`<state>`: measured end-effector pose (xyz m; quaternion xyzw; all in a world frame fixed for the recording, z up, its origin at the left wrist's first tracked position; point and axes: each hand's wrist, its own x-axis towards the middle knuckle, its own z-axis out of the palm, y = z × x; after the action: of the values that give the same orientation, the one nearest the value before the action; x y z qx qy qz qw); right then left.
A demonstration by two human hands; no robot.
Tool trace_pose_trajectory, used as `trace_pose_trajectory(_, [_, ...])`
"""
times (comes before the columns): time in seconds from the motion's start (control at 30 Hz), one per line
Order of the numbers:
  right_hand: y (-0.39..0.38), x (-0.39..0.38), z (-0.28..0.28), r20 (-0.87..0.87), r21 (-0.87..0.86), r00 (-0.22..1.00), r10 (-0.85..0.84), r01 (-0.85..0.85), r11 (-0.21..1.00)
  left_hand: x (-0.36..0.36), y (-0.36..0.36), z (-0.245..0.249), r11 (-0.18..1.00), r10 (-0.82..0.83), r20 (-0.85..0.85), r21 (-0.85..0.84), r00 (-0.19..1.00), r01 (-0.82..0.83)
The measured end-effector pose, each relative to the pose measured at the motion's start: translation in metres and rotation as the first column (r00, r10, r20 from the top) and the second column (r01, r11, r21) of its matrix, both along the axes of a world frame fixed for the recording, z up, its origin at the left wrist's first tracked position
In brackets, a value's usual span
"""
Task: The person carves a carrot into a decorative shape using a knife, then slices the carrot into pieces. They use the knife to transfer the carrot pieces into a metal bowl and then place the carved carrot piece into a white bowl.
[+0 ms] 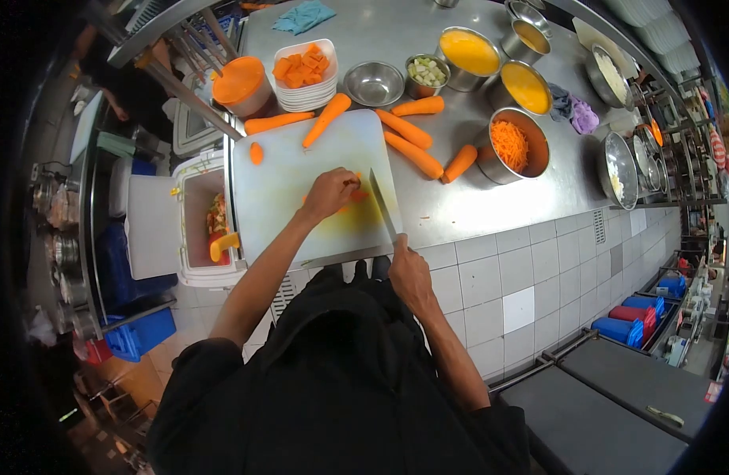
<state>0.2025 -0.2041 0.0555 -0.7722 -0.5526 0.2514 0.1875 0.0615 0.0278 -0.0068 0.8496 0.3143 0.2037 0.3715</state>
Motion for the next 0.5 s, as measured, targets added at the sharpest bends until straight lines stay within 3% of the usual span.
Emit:
trace_pose_trajectory(0.17, [-0.015,-0.013,0.009,-0.054,-0.047,0.998,-0.011,0.009,0.999,-0.014,-0.015,-0.001,0.979,0.007,-0.143,0.204,0.99,0.022])
trace_pose_trajectory(0.27, [-0.016,-0.014,0.021,-0.097,-0.056,0.995,-0.026,0.021,0.998,-0.011,-0.026,-0.007,0.969,0.084,-0.111,0.239,0.99,-0.055])
trace_pose_trajectory(0.33, [-0.013,-0.015,0.02,-0.101,0.018,0.994,-0.049,0.052,0.999,-0.004,-0.036,-0.007,0.935,0.237,-0.136,0.299,0.962,-0.188])
trace_pose_trajectory(0.5, [-0.009,-0.019,0.015,-0.103,-0.054,0.994,-0.029,0.024,0.998,0.01,-0.05,-0.005,0.948,0.299,-0.262,0.187,0.918,-0.256])
